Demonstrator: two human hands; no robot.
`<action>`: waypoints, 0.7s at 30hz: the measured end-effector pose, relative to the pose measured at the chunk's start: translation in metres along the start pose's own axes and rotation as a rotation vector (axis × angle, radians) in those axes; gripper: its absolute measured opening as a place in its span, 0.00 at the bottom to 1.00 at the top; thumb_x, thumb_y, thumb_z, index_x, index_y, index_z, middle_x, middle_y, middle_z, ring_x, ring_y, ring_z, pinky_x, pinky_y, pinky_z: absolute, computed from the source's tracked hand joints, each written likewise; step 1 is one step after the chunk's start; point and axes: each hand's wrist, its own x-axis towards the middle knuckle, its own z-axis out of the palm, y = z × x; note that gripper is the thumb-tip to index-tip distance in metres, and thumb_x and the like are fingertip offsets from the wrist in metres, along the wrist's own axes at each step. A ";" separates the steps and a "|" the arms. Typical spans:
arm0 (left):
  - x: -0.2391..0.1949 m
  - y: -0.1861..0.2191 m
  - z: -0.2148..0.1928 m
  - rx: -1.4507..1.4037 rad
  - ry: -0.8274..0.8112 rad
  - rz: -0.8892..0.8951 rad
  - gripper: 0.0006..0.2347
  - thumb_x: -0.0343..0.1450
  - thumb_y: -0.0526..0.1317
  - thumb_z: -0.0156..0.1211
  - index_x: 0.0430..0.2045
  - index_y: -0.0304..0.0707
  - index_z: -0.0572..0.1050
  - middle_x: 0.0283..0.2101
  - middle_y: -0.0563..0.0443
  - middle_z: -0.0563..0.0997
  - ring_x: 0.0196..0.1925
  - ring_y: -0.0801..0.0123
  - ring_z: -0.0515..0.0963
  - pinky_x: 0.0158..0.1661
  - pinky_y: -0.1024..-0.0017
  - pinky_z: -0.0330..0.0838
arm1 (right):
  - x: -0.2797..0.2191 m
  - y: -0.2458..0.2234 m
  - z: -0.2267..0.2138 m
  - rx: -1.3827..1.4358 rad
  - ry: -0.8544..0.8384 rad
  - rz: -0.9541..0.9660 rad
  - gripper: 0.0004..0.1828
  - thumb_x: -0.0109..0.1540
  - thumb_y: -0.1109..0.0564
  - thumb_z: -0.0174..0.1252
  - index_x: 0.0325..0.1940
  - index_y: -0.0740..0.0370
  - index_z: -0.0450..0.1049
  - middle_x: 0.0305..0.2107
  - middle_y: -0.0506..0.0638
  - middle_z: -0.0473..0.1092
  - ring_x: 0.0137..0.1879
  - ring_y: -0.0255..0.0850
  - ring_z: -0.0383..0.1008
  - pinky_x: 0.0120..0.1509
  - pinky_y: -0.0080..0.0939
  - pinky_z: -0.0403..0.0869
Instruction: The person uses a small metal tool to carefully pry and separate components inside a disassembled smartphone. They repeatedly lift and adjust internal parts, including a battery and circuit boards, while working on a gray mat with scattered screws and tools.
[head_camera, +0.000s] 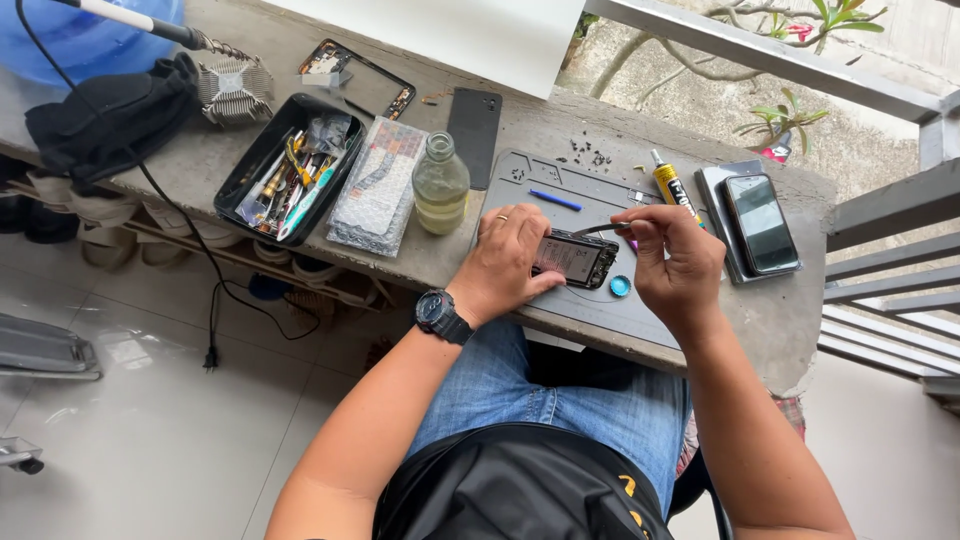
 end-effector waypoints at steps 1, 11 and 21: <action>0.000 0.001 -0.001 0.002 0.000 -0.001 0.35 0.56 0.57 0.89 0.50 0.45 0.72 0.53 0.46 0.76 0.59 0.49 0.81 0.65 0.54 0.69 | 0.000 0.001 0.000 0.002 -0.001 0.000 0.09 0.82 0.60 0.59 0.52 0.69 0.80 0.44 0.62 0.84 0.46 0.54 0.89 0.52 0.49 0.87; 0.002 0.004 -0.006 0.004 -0.018 -0.011 0.35 0.57 0.55 0.89 0.50 0.46 0.71 0.52 0.47 0.75 0.59 0.49 0.80 0.65 0.54 0.69 | -0.001 0.014 0.006 0.005 -0.063 0.033 0.09 0.82 0.60 0.59 0.52 0.68 0.80 0.43 0.60 0.84 0.48 0.54 0.89 0.52 0.50 0.87; -0.002 0.006 0.002 0.022 0.024 0.001 0.34 0.58 0.56 0.89 0.48 0.46 0.71 0.51 0.49 0.75 0.59 0.50 0.80 0.67 0.53 0.68 | 0.028 -0.005 0.016 -0.057 -0.228 -0.005 0.04 0.79 0.61 0.65 0.51 0.65 0.80 0.36 0.57 0.84 0.42 0.57 0.89 0.47 0.51 0.84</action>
